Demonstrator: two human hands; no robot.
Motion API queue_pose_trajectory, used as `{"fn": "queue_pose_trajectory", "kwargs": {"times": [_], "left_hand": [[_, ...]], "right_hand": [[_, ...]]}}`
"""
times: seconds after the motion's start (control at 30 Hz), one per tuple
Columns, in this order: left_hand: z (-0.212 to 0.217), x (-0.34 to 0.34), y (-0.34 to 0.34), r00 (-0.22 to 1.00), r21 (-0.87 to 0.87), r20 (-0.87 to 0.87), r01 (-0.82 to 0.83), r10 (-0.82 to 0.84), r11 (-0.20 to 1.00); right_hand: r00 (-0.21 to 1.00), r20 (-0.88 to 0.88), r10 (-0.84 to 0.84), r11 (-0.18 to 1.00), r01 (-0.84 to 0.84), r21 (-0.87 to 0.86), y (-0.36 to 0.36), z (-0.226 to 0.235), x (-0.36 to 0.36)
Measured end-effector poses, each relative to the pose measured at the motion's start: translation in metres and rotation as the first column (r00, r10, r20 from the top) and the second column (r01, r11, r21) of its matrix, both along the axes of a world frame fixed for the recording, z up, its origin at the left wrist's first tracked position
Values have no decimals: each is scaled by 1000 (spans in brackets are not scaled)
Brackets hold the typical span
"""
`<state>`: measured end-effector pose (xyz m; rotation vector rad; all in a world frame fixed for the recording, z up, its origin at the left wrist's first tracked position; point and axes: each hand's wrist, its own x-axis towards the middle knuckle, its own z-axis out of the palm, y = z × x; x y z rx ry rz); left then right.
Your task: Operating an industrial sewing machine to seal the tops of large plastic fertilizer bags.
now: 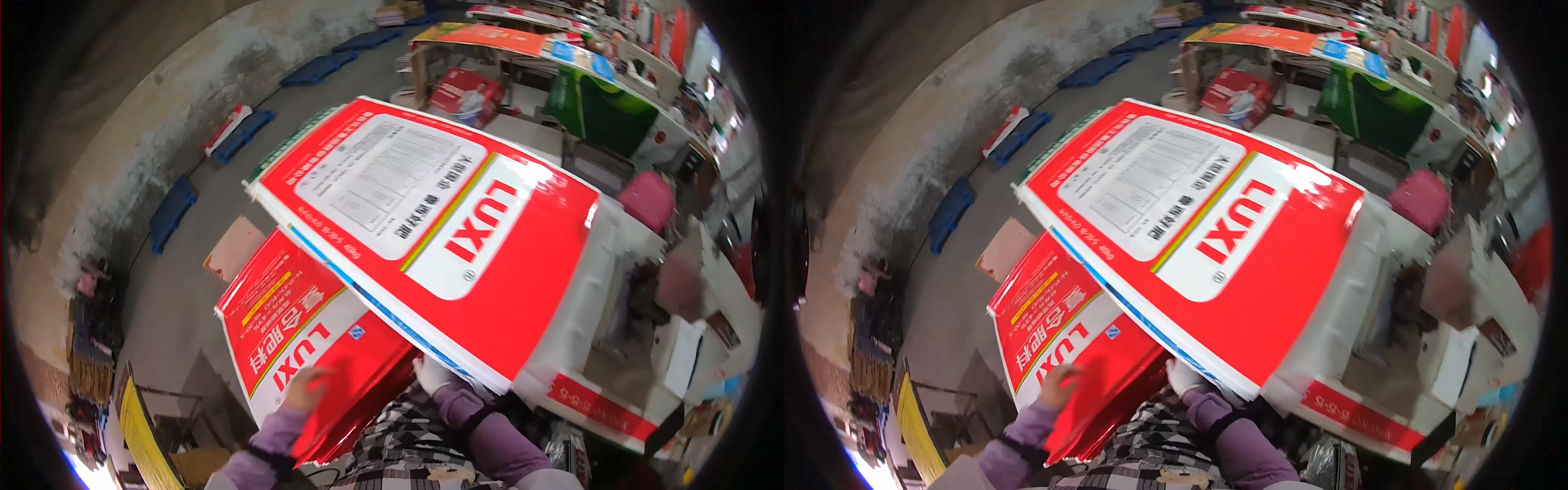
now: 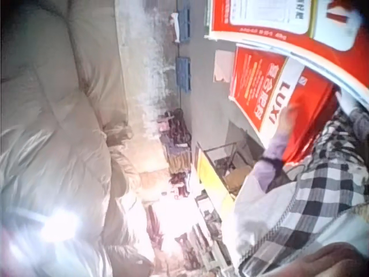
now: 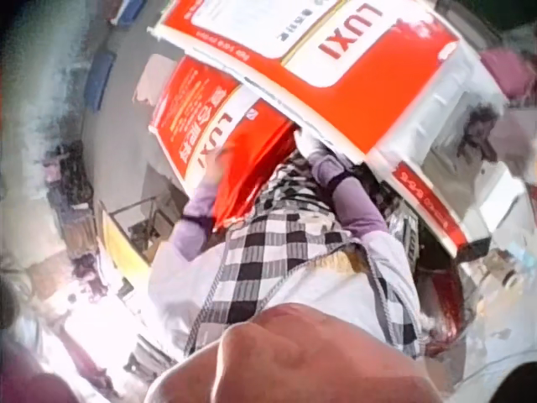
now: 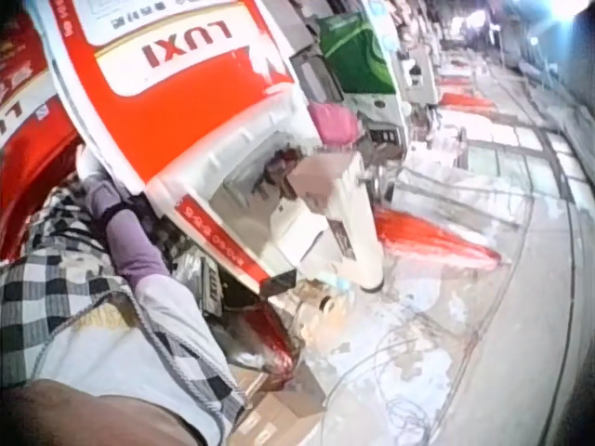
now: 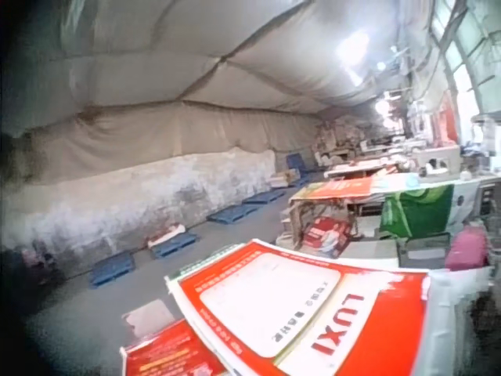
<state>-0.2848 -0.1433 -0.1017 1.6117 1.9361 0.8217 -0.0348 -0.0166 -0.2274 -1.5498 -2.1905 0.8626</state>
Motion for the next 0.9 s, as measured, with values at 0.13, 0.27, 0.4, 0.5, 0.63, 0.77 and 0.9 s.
{"fn": "queue_pose_trajectory", "kwargs": {"times": [0.13, 0.27, 0.4, 0.5, 0.63, 0.77, 0.9], "left_hand": [[56, 233, 147, 699, 176, -297, 710, -651, 682], [25, 314, 188, 729, -16, -440, 578, -525, 816], [-17, 310, 195, 790, 57, -69, 612, -609, 788], [-11, 299, 179, 852, -132, 145, 521, -504, 843], [22, 320, 159, 737, 214, -330, 667, -590, 713], [-14, 316, 190, 634, 67, -286, 761, -718, 646], [-9, 293, 200, 628, -3, 534, 670, -566, 742]], "right_hand": [[942, 5, 336, 926, -329, -185, -32, 56, 42], [797, 2, 604, 757, -573, -314, -55, 106, 91], [916, -180, 359, 886, -395, -243, -76, 141, 206], [931, -364, 39, 999, -28, 35, -60, 150, 258], [447, -664, -600, 714, 673, -192, -30, 129, 283], [387, -750, -536, 761, 605, -232, -21, 163, 256], [471, -614, -634, 643, 762, -79, -25, 154, 258]]}}
